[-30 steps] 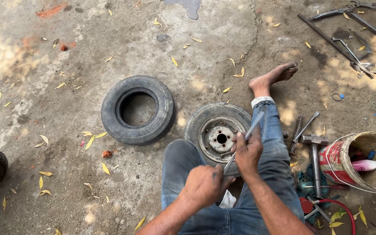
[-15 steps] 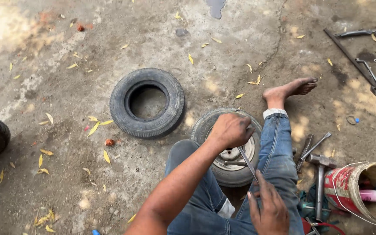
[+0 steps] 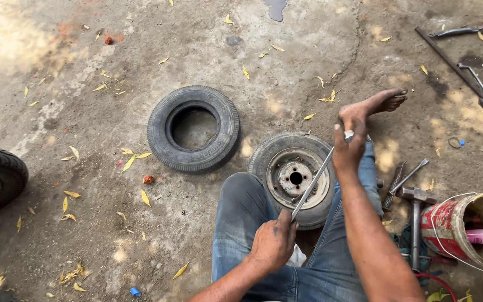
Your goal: The person sits on the ground and uses a metal pry bar to work on the bead of a motorcycle tire mounted on a rim. They repeatedly insert the tool between the tire and rim, prying and rotating the tire to adjust the bead seating.
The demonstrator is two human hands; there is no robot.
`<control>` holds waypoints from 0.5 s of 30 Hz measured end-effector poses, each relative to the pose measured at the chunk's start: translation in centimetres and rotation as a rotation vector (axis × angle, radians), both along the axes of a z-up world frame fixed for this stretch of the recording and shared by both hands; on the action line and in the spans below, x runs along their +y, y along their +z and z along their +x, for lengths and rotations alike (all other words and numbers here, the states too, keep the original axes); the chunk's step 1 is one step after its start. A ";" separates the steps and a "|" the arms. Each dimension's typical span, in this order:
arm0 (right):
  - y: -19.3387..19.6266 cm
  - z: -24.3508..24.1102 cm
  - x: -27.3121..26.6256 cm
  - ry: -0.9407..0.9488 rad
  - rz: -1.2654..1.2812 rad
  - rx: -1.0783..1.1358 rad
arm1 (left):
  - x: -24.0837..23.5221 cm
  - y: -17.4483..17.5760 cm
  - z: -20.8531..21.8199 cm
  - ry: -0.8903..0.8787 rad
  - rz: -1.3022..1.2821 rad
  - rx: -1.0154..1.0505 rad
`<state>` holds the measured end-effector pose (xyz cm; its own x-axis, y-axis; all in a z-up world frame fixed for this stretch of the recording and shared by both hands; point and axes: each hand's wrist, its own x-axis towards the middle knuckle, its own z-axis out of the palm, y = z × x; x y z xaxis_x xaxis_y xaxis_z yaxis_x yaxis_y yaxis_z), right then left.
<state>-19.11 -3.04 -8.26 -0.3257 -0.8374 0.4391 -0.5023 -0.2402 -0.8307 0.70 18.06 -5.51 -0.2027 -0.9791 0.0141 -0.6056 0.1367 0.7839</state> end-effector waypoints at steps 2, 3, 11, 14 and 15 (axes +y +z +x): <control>0.6 4.6 2.1 0.097 0.064 -0.454 | -0.7 1.0 0.4 0.001 0.019 -0.035; 0.5 6.0 4.3 0.155 0.032 -0.512 | -1.0 1.8 0.4 -0.001 0.034 -0.042; -6.1 -1.1 7.5 1.031 0.217 0.229 | -6.2 6.8 -1.6 -0.407 -0.453 0.062; -4.6 -3.5 7.1 1.017 0.242 0.705 | -12.6 7.8 -4.7 -0.451 -0.469 0.065; -3.7 -3.4 8.6 0.937 0.302 0.729 | -14.8 7.4 -5.2 -0.403 -0.498 -0.016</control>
